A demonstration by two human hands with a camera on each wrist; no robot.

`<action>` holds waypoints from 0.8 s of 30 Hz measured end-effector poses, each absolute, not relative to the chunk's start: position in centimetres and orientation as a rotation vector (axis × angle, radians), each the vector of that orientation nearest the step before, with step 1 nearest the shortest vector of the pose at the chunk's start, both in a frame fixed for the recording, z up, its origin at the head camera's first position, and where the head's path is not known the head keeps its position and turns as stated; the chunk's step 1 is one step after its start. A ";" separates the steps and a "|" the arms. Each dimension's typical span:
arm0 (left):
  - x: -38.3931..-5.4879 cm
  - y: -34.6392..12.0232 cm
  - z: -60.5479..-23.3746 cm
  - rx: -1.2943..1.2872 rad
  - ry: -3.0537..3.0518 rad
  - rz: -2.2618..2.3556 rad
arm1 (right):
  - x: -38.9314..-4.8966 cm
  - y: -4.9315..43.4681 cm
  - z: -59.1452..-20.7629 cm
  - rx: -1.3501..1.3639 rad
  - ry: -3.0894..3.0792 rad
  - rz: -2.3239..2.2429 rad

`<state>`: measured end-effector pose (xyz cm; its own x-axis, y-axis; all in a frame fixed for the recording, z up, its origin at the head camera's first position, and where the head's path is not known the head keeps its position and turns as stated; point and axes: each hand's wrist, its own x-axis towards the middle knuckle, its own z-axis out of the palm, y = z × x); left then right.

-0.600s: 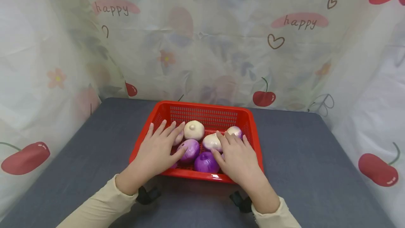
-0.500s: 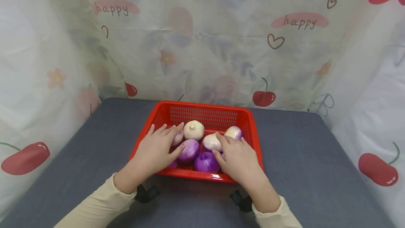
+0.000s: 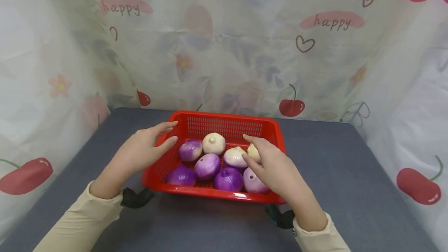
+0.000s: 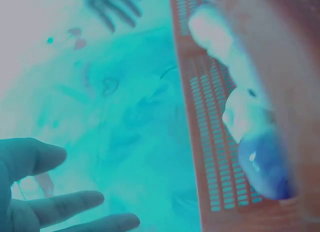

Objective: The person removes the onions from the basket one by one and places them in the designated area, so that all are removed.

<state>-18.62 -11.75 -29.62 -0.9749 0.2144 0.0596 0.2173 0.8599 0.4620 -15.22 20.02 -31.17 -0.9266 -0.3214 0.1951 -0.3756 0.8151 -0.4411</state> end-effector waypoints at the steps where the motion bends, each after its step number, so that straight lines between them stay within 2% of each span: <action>1: -18.8 -12.4 -29.5 -0.337 -3.022 -0.837 | -15.3 20.0 -31.3 0.574 -2.864 0.771; 10: -21.3 -16.6 -31.3 -0.271 -2.842 -1.481 | -16.4 18.7 -33.9 0.596 -2.818 1.107; 16: -22.5 -17.5 -34.4 -0.173 -2.680 -1.917 | -17.1 17.9 -35.6 0.650 -2.779 1.304; 24: -23.4 -17.6 -37.5 0.039 -2.559 -2.372 | -17.5 17.4 -36.7 0.572 -2.887 1.472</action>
<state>-23.42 -17.57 -37.51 -0.9398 0.2160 -0.2649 -0.2478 0.1032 0.9633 -17.50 17.37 -36.74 -0.9288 -0.3698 0.0247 -0.2372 0.5418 -0.8063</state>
